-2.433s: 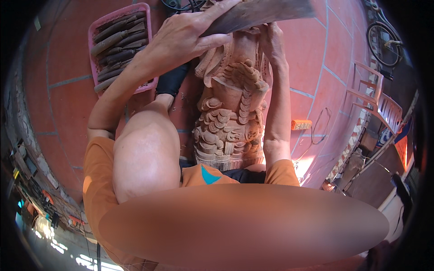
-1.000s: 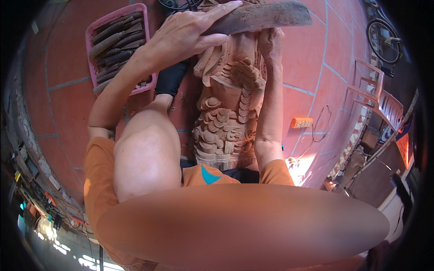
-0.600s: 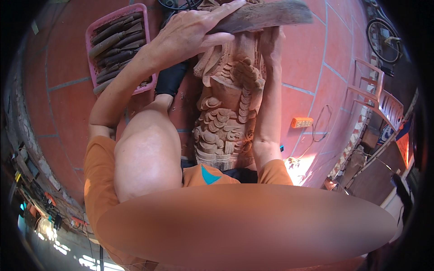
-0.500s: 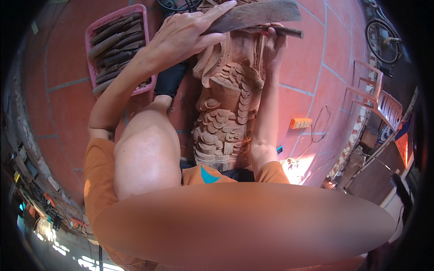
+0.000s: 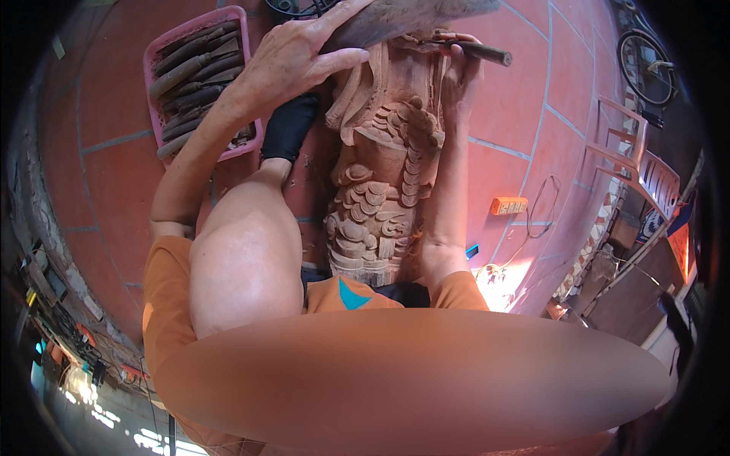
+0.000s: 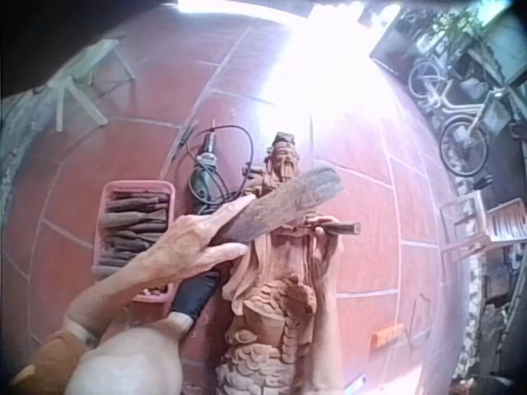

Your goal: The person carves a wooden sculpture using a chisel and mallet, shaping intricate details on the upper portion of the piece. They repeatedly strike the chisel to remove wood shavings and refine the surface.

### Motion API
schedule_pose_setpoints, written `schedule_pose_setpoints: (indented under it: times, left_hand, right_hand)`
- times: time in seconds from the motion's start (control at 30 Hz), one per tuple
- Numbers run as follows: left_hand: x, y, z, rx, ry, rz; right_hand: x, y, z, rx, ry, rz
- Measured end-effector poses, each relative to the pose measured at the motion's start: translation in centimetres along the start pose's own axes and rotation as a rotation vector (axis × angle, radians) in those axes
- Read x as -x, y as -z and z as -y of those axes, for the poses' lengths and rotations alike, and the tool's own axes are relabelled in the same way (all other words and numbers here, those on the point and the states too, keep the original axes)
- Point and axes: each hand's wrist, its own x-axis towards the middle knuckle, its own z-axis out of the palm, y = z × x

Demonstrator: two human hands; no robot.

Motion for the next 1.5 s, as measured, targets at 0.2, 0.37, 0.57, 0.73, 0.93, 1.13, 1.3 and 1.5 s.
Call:
schedule_pose_setpoints:
  times: [0.2, 0.37, 0.57, 0.73, 0.93, 1.13, 1.3, 1.5]
  left_hand:
    - [0.2, -0.1, 0.4, 0.009, -0.025, 0.016]
    - [0.2, -0.1, 0.2, 0.030, -0.088, -0.015]
    - [0.4, 0.4, -1.6, 0.079, -0.117, -0.031]
    - [-0.2, 0.9, -3.6, 0.115, -0.078, 0.032]
    - [-0.7, 1.4, -3.8, -0.138, -0.035, 0.103]
    - [-0.9, 0.4, -3.1, 0.011, -0.248, -0.101]
    - [-0.6, 0.7, -2.8, -0.198, -0.051, 0.099]
    - [-0.3, 0.5, -1.3, -0.032, -0.120, -0.066]
  right_hand:
    - [-1.3, -0.7, -0.4, 0.071, 0.051, 0.063]
    - [-1.0, -0.8, -0.1, 0.149, 0.018, 0.068]
    - [-1.6, -0.4, -0.1, 0.295, 0.082, 0.102]
    - [-2.1, -0.4, -0.7, 0.257, 0.130, 0.105]
    - [-2.2, -0.7, -0.9, 0.393, 0.265, 0.145]
    - [-2.1, -1.1, -0.7, 0.343, 0.230, 0.117]
    - [-1.2, -0.5, -1.1, 0.354, 0.013, 0.076]
    - [1.3, -1.2, -2.3, -0.141, -0.084, -0.184]
